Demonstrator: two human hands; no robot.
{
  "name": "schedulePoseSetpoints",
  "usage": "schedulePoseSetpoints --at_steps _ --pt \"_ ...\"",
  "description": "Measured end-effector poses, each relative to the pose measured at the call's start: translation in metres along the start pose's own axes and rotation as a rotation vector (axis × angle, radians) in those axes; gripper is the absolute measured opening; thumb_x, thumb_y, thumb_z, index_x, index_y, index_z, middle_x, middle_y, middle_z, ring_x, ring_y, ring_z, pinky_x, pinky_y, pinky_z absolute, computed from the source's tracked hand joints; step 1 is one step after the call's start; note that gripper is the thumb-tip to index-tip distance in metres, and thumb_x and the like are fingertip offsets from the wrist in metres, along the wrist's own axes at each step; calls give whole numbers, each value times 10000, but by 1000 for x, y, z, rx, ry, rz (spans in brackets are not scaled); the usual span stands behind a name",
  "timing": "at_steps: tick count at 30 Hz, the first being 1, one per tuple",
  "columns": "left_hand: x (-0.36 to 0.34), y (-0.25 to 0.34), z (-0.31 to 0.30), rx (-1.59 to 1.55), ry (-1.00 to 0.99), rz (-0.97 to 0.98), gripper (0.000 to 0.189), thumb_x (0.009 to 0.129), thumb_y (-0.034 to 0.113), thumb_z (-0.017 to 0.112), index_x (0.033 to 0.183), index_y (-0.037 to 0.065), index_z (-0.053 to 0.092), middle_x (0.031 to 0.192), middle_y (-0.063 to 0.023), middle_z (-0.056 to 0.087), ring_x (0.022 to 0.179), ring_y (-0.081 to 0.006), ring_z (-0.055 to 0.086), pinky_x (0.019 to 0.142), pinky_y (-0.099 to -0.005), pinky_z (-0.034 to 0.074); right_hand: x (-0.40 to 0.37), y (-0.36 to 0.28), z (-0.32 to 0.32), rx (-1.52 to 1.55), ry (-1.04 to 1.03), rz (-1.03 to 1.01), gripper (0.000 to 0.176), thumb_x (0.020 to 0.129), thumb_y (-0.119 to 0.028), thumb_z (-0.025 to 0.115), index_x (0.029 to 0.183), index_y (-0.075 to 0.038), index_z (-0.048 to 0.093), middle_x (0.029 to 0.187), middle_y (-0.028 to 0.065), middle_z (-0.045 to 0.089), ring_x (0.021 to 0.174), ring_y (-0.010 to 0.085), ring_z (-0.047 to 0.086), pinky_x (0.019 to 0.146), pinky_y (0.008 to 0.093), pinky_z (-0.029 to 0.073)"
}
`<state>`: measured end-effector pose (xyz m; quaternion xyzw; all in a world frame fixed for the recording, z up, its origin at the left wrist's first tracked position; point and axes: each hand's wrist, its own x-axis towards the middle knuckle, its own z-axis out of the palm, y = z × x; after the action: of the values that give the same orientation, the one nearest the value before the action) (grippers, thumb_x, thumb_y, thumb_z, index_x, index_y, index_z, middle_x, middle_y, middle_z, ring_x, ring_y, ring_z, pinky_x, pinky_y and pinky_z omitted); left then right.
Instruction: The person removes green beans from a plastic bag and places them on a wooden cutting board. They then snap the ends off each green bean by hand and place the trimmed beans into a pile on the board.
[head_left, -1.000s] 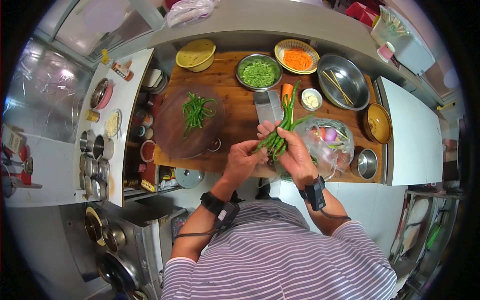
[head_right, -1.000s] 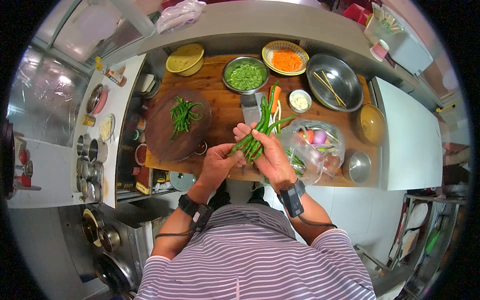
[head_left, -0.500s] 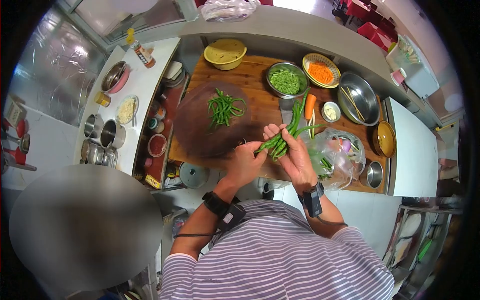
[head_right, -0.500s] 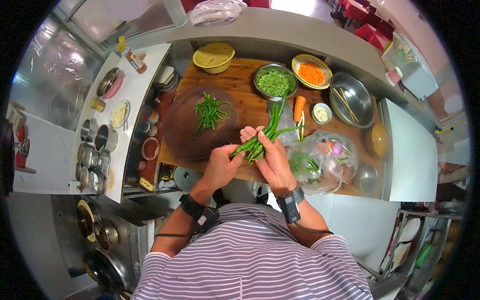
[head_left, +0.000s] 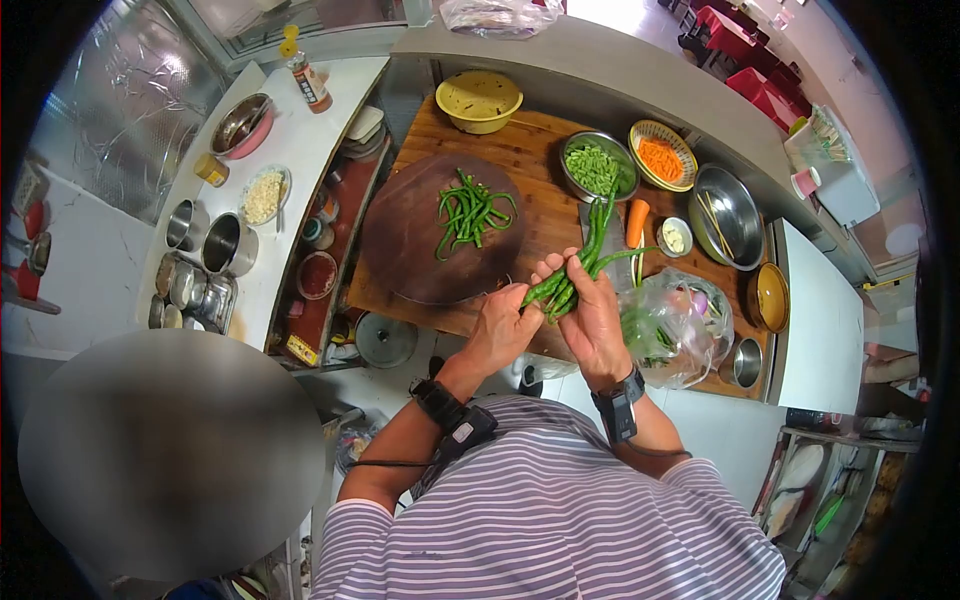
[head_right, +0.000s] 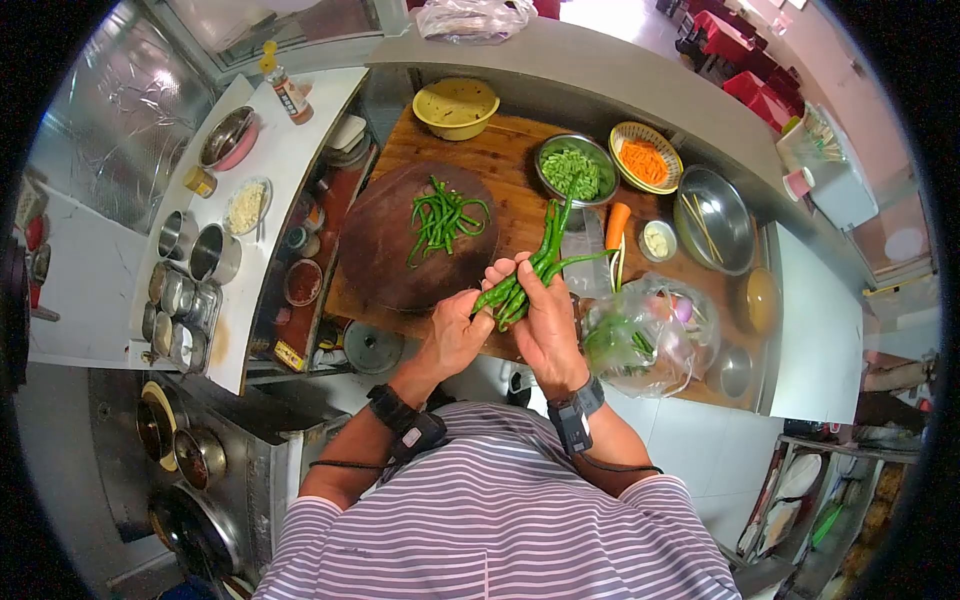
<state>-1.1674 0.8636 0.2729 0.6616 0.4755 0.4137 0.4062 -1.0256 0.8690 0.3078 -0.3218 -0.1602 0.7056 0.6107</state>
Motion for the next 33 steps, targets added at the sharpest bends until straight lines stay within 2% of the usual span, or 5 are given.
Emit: schedulePoseSetpoints --at_steps 6,11,14,28,33 --pt "-4 -7 -5 -121 -31 70 161 826 120 516 796 -38 529 739 -193 523 670 -335 540 618 -424 430 6 -1 -9 94 10 133 160 993 -136 555 1117 -41 520 1053 113 624 1034 274 635 950 458 534" --pt "-6 -8 -16 -122 -164 118 203 835 87 510 973 -17 615 817 -139 568 717 -235 576 669 -349 468 9 -2 -18 200 17 264 167 984 -122 564 1123 -33 538 1073 116 626 1037 277 632 948 453 537" --pt "-7 4 -18 -183 -148 139 166 797 111 514 854 -39 554 764 -163 513 651 -284 519 614 -382 429 12 -3 -25 282 -36 351 172 983 -126 564 1129 -36 549 1079 112 629 1034 278 634 946 445 539" --pt "-19 20 -28 -49 -317 357 55 780 14 521 810 -32 523 769 -164 505 746 -339 524 687 -405 454 14 -16 -25 302 -209 607 177 986 -154 567 1110 -29 586 978 84 655 915 249 676 876 431 567" --pt "-23 -2 -42 -9 -326 255 87 834 25 516 834 -47 564 706 -105 518 664 -258 522 631 -355 455 9 -24 -4 226 -108 385 164 983 -140 570 1105 -31 582 1017 125 660 975 291 674 906 467 561"
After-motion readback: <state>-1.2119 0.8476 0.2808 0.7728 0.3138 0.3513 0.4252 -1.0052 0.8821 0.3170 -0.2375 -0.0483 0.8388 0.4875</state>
